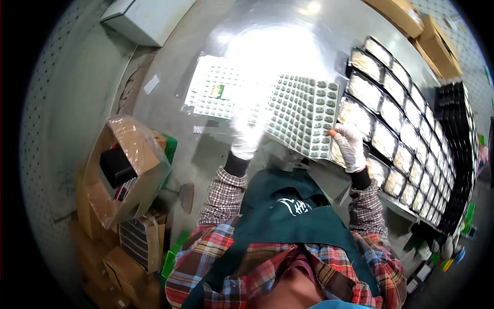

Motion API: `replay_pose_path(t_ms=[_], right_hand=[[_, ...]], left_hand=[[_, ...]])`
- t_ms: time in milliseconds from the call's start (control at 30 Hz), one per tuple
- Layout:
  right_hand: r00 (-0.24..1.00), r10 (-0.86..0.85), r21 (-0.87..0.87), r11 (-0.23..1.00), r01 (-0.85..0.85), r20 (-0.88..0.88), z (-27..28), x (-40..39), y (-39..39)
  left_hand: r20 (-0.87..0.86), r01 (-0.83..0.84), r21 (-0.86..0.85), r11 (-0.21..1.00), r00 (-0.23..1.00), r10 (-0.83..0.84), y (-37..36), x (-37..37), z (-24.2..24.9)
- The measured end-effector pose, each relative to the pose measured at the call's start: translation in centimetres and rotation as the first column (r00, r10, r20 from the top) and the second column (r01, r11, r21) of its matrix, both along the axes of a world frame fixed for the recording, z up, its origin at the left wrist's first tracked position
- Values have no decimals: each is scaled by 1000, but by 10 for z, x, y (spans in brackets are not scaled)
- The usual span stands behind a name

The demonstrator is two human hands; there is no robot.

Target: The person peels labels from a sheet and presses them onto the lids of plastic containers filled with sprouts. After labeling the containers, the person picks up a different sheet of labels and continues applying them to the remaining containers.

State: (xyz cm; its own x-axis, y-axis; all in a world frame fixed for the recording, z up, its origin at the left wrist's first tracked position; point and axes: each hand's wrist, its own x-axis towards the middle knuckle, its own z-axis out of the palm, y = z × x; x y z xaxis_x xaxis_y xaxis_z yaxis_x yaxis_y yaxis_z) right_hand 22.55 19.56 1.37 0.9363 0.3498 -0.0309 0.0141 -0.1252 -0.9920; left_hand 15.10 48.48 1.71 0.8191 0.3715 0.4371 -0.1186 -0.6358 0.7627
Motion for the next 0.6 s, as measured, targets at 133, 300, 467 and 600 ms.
replay_pose_path(t_ms=[133, 300, 467, 600], right_hand=[[908, 386, -376, 875, -304, 164, 90, 6, -18], [930, 348, -348, 862, -368, -121, 145, -3, -37], [913, 392, -387, 829, -403, -111, 140, -1, -59], [897, 251, -387, 835, -391, -365, 155, -9, -58]], left_hand=[[22, 214, 94, 972, 976, -217, -50, 43, 92], [-63, 530, -668, 523, 660, -749, -57, 44, 120], [-13, 384, -844, 375, 684, -730, -71, 22, 100], [-152, 440, -768, 465, 580, -800, -73, 3, 102]])
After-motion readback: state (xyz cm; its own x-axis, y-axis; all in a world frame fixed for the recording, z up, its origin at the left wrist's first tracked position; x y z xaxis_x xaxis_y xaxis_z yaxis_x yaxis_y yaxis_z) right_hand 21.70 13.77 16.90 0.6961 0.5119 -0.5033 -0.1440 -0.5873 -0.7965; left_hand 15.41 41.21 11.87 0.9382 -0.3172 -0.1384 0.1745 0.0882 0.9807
